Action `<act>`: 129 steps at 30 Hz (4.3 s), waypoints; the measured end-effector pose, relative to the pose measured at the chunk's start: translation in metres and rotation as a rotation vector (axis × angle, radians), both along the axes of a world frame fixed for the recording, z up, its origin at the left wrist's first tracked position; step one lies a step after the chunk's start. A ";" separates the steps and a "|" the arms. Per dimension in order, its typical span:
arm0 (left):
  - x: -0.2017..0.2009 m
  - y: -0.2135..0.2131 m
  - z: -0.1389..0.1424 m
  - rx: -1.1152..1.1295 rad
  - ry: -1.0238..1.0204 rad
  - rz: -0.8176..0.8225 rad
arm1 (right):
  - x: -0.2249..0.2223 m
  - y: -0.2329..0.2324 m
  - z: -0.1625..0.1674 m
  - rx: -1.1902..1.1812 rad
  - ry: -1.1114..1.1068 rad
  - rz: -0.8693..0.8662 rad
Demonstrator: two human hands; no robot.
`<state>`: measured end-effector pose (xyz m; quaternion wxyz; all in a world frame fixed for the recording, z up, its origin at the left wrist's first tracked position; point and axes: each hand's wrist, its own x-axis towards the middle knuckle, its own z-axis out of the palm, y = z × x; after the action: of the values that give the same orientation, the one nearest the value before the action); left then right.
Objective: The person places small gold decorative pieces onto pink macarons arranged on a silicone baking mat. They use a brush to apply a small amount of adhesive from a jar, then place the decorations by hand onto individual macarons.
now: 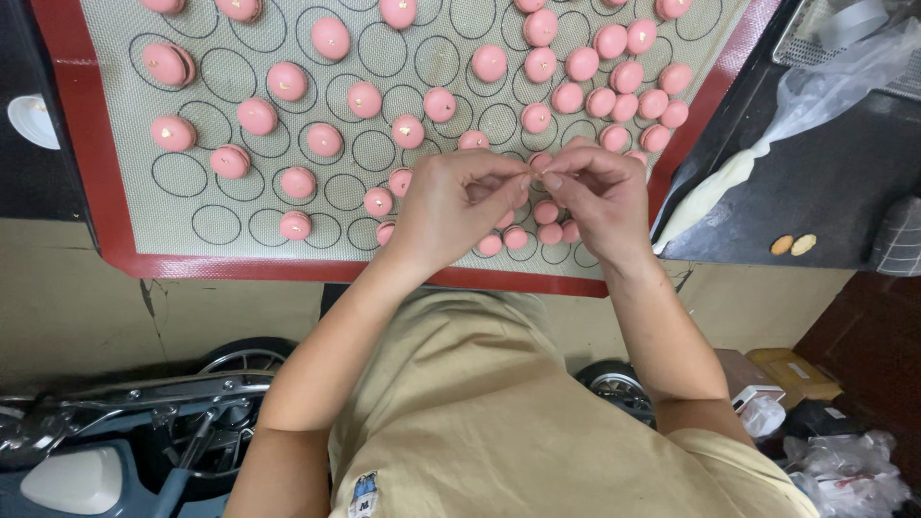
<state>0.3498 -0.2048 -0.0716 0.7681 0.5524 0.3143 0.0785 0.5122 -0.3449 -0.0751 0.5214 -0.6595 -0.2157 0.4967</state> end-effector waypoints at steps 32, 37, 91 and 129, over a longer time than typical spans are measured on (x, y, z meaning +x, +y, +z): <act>-0.002 -0.005 -0.006 0.059 -0.018 0.028 | 0.026 0.004 -0.023 -0.087 -0.692 -0.069; -0.002 -0.006 -0.006 0.065 -0.003 0.013 | 0.029 0.012 -0.034 -0.012 -1.195 0.053; -0.002 -0.013 -0.025 -0.368 -0.174 0.161 | 0.026 -0.001 -0.029 0.120 -1.275 0.162; 0.001 -0.021 -0.008 -0.162 -0.245 0.169 | -0.009 0.017 0.032 0.040 -0.567 0.135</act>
<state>0.3512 -0.2261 -0.0799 0.8333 0.4466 0.2691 0.1840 0.5031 -0.3277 -0.0427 0.4188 -0.7459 -0.4059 0.3217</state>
